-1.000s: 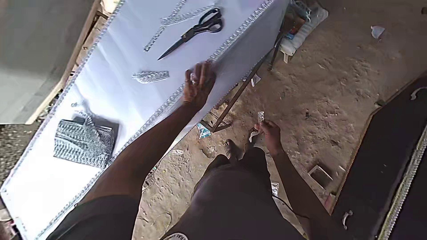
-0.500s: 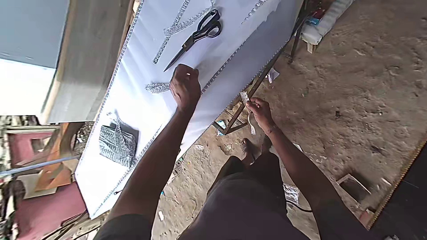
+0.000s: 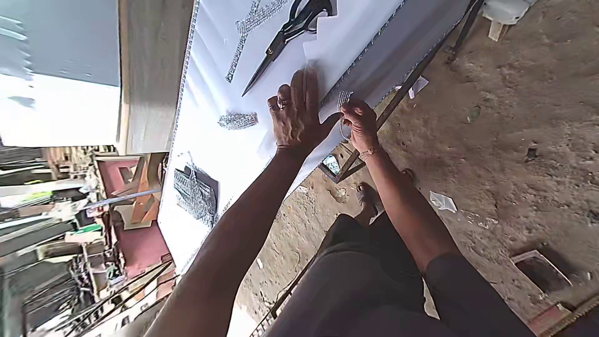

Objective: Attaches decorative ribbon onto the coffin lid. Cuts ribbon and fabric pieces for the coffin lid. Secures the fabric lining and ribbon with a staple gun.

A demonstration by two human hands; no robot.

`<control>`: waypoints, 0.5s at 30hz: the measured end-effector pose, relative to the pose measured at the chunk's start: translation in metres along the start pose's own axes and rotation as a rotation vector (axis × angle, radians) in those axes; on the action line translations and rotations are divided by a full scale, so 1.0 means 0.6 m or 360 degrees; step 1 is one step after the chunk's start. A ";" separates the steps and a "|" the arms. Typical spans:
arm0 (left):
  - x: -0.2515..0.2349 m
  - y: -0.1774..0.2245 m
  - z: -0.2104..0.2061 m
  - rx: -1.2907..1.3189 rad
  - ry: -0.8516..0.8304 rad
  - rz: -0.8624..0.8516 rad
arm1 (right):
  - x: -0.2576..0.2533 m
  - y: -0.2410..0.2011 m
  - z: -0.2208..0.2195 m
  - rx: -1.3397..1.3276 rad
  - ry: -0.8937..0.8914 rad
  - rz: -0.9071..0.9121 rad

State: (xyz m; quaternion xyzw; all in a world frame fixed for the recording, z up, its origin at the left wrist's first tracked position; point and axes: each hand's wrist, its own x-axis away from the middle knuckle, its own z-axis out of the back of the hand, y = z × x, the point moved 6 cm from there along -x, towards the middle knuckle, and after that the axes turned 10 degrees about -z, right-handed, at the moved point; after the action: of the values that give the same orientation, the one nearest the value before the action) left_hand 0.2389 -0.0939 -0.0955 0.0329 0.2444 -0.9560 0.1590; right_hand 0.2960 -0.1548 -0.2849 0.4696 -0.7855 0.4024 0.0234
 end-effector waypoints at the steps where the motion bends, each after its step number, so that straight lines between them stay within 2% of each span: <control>1: 0.002 0.003 -0.003 -0.0047 -0.0041 0.0007 | -0.001 0.001 0.001 0.0002 0.0007 0.0004; 6: -0.011 0.009 -0.006 -0.0034 -0.0089 0.0193 | -0.006 -0.008 -0.004 0.0056 0.0009 0.0002; 9: -0.008 0.018 -0.009 0.0013 -0.0045 0.0338 | 0.017 -0.009 -0.003 0.0283 -0.0021 -0.0042; 12: -0.017 0.020 -0.006 0.0126 -0.0087 0.0373 | 0.009 -0.027 -0.007 0.0371 0.0044 -0.0073; 15: -0.016 0.020 -0.002 0.0070 0.0075 0.0352 | 0.011 -0.054 -0.001 0.0584 0.0071 -0.0070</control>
State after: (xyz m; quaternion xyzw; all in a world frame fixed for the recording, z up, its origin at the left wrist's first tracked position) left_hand 0.2517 -0.1002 -0.1008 0.0855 0.2221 -0.9367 0.2569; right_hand 0.3166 -0.1664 -0.2620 0.4741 -0.6878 0.5486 -0.0365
